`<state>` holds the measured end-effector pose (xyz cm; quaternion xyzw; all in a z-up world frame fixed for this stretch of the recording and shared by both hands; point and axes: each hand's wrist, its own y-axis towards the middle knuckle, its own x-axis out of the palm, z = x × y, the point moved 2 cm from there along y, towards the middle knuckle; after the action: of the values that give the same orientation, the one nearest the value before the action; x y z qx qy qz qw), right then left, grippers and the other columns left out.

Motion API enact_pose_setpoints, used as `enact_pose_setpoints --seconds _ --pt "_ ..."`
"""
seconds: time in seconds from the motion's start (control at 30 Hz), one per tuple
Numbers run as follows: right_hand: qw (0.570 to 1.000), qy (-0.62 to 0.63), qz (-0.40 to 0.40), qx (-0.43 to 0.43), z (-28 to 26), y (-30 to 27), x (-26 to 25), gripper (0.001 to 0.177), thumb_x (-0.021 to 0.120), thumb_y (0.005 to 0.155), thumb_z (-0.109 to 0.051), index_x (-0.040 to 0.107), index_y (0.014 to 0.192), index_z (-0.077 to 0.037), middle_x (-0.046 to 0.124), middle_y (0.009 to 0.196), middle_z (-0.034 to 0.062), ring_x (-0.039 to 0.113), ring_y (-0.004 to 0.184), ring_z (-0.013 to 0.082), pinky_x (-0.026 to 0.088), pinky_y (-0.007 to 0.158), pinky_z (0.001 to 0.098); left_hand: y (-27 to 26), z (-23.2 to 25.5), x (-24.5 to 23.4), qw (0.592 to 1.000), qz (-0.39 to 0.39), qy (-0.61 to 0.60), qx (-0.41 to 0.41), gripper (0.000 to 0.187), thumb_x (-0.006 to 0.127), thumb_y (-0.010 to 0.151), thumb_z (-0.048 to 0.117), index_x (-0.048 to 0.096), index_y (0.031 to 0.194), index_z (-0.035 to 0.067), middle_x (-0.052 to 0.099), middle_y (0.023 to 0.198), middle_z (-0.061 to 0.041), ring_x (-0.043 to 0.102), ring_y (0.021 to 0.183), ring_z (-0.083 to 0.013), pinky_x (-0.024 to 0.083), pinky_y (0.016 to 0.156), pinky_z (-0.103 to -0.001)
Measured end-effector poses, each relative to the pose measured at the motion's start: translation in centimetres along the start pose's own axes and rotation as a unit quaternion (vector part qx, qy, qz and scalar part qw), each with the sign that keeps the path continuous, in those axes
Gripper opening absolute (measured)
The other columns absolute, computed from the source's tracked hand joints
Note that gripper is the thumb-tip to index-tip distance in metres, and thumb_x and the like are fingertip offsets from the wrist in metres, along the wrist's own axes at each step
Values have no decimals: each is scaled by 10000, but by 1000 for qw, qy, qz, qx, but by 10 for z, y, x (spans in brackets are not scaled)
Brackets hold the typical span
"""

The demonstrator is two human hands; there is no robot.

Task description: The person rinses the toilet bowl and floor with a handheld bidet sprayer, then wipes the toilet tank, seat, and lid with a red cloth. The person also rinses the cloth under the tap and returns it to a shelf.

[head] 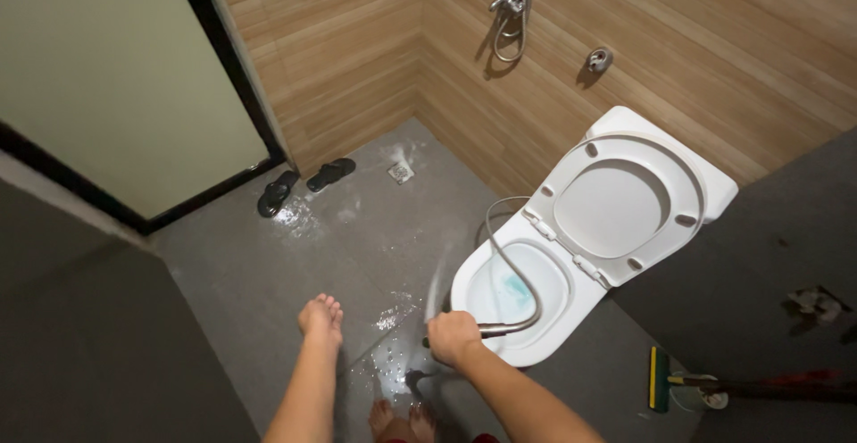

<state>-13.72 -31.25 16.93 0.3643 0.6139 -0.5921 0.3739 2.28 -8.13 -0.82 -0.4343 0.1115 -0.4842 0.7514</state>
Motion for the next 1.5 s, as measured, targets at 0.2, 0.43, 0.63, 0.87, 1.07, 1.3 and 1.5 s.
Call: enact_pose_setpoints --seconds 0.2,0.43,0.63,0.87,1.07,1.3,1.5 --pt "996 47 35 -66 -40 11 -34 125 686 794 -162 768 829 -75 751 881 175 743 847 346 580 754 445 9 8 12 1000 -21 -5 -18 370 436 1023 153 604 1334 45 673 1299 -133 658 1095 -269 515 908 -368" --pt "993 101 53 -42 -74 39 -73 140 728 779 -188 755 826 -59 747 853 181 742 831 346 576 755 438 31 33 26 999 -35 10 -11 386 441 1041 182 582 1359 15 658 1321 -144 662 1126 -273 527 938 -362" --pt "989 132 67 -29 -92 71 -101 166 754 791 -219 746 828 -58 741 841 193 732 818 364 567 756 454 65 74 50 997 -60 35 -26 376 446 1027 181 599 1341 43 675 1306 -144 664 1106 -273 512 900 -361" --pt "984 159 79 14 -111 115 -127 231 798 776 -260 747 837 -43 738 853 205 732 835 372 577 780 454 99 105 95 994 -69 53 -60 346 496 1027 198 630 1311 52 690 1283 -124 673 1094 -261 517 912 -361" --pt "975 180 106 71 -110 130 -147 213 787 756 -234 747 854 -48 738 836 198 732 838 366 568 792 454 115 120 125 986 -131 42 -92 389 445 1054 257 603 1325 27 683 1296 -122 674 1111 -269 510 940 -364" --pt "948 224 162 158 -100 135 -174 160 692 802 -183 744 909 -76 728 823 207 718 826 390 555 784 484 120 124 159 979 -135 140 -59 358 464 1038 191 623 1326 48 684 1279 -127 666 1120 -271 500 945 -368" --pt "952 245 97 158 -91 135 -167 182 701 809 -199 748 890 -42 732 849 212 728 839 381 566 814 466 118 112 183 970 -138 177 -90 332 491 1026 180 657 1288 62 708 1244 -98 680 1085 -234 513 912 -337"
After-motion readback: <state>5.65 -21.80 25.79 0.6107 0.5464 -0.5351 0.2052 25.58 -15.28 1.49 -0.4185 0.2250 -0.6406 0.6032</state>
